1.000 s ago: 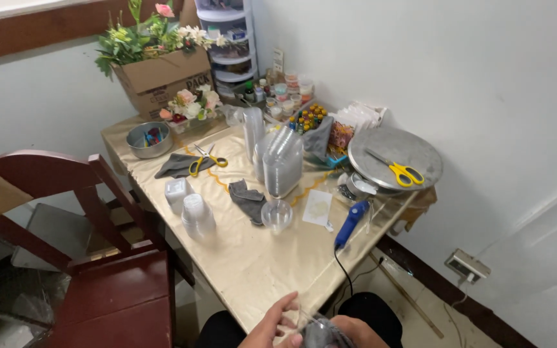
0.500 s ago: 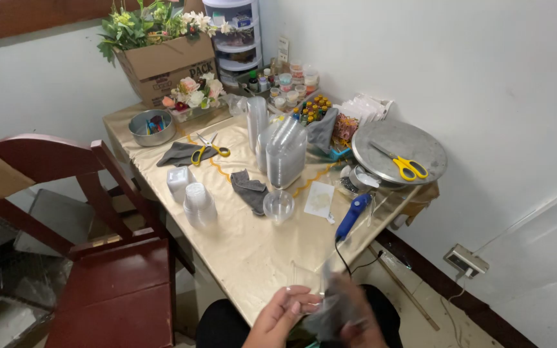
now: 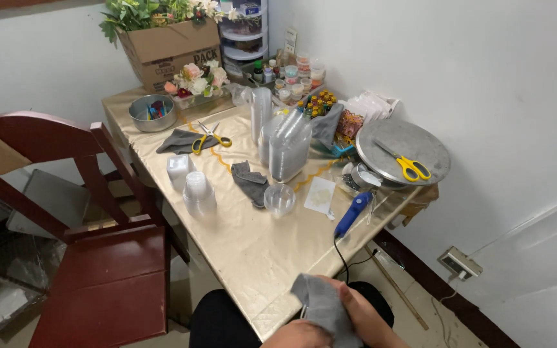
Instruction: Wiping the inside of plastic cups with a gray cloth.
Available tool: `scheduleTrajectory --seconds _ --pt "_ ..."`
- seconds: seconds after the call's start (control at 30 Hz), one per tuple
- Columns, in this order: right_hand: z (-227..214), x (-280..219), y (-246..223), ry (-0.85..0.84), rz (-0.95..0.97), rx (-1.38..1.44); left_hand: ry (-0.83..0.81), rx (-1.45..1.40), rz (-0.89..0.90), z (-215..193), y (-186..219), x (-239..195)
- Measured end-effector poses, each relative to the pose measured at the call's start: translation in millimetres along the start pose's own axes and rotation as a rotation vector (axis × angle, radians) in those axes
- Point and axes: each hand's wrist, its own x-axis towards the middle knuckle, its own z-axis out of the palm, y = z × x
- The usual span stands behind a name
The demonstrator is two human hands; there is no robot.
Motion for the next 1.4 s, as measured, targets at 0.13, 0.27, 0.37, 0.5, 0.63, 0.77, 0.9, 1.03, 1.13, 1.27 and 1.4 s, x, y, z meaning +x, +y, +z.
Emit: scheduleTrajectory --seconds 0.13,0.27,0.37,0.5,0.63,0.77,0.9,1.03,1.13,1.27,1.4 --pt "9 -3 -12 0.067 -0.001 0.078 -0.173 0.079 -0.043 -75 77 52" --pt "15 -8 18 0.435 -0.568 -0.551 -0.138 0.006 -0.186 -90 99 59" --pt "29 -5 38 0.482 -0.592 -0.857 0.257 -0.602 -0.55 -87 109 67" --pt "45 -1 12 0.421 -0.904 -1.286 0.446 -0.621 -0.402 -94 146 81" --pt "30 -2 -16 0.308 -0.409 -0.439 0.596 -0.646 -0.283 -77 132 79" --pt "-27 6 15 0.194 0.246 0.248 -0.016 0.311 -0.182 -40 54 56" --pt "-31 9 32 0.058 0.094 0.357 0.072 0.447 0.285 -54 72 61" --pt "-30 2 49 -0.105 -0.091 0.505 0.184 0.341 0.223 -92 139 79" --pt "-25 2 56 -0.216 -0.218 0.603 0.153 -0.126 -0.195 -87 145 80" --pt "27 -13 13 -0.288 -0.291 0.674 0.321 -0.951 -0.404 -98 169 96" --pt "48 -18 -14 0.044 -0.738 -0.459 0.814 -1.395 -0.399 -110 180 105"
